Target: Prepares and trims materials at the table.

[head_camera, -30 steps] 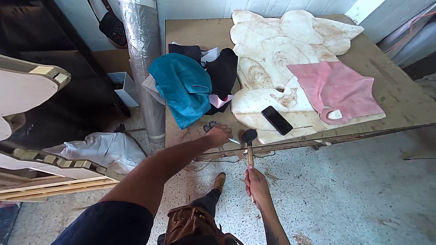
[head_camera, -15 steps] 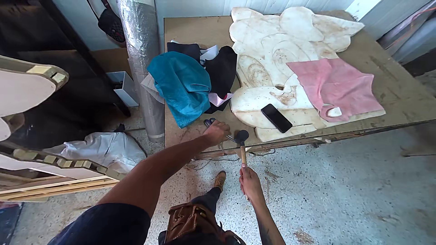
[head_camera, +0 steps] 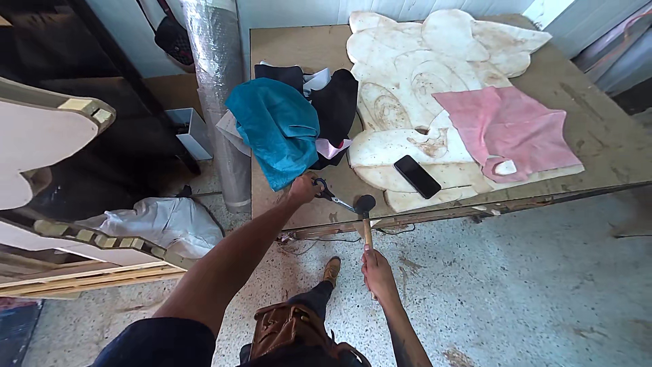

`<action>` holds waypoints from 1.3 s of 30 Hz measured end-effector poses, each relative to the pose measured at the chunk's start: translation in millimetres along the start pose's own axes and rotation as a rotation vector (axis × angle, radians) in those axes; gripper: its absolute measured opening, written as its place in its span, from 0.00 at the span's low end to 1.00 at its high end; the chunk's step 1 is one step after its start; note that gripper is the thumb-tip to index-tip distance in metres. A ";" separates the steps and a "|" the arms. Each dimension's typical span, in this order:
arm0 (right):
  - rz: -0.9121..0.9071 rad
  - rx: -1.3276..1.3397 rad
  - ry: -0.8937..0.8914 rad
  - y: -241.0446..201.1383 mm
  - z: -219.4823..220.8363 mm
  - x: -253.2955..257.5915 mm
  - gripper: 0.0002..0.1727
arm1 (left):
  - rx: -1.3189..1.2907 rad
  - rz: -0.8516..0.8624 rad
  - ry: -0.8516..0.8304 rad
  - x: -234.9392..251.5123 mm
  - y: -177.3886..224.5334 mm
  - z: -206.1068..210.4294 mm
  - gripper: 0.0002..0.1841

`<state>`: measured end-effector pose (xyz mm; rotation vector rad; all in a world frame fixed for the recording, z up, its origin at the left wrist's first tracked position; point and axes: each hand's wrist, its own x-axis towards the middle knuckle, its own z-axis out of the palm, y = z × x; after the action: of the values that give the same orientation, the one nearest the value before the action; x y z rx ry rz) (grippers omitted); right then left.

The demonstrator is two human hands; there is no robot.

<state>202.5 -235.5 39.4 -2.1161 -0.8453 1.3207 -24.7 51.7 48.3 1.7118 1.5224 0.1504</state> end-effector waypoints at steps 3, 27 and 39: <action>0.007 -0.024 0.003 2.2 -1.4 -2.2 0.36 | -0.148 -0.070 -0.040 -18.1 -13.1 -6.4 0.27; -0.154 -0.071 -0.025 10.4 -32.8 -8.6 0.32 | -1.147 -0.210 -0.219 -175.0 -39.5 162.2 0.20; -0.131 -0.246 -0.038 18.6 -20.6 4.5 0.35 | -1.344 -0.353 -0.268 -170.4 -29.7 157.7 0.23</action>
<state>227.2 -246.7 32.2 -2.1801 -1.1953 1.2466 -1.1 -175.5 -3.1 0.3685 1.0288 0.5720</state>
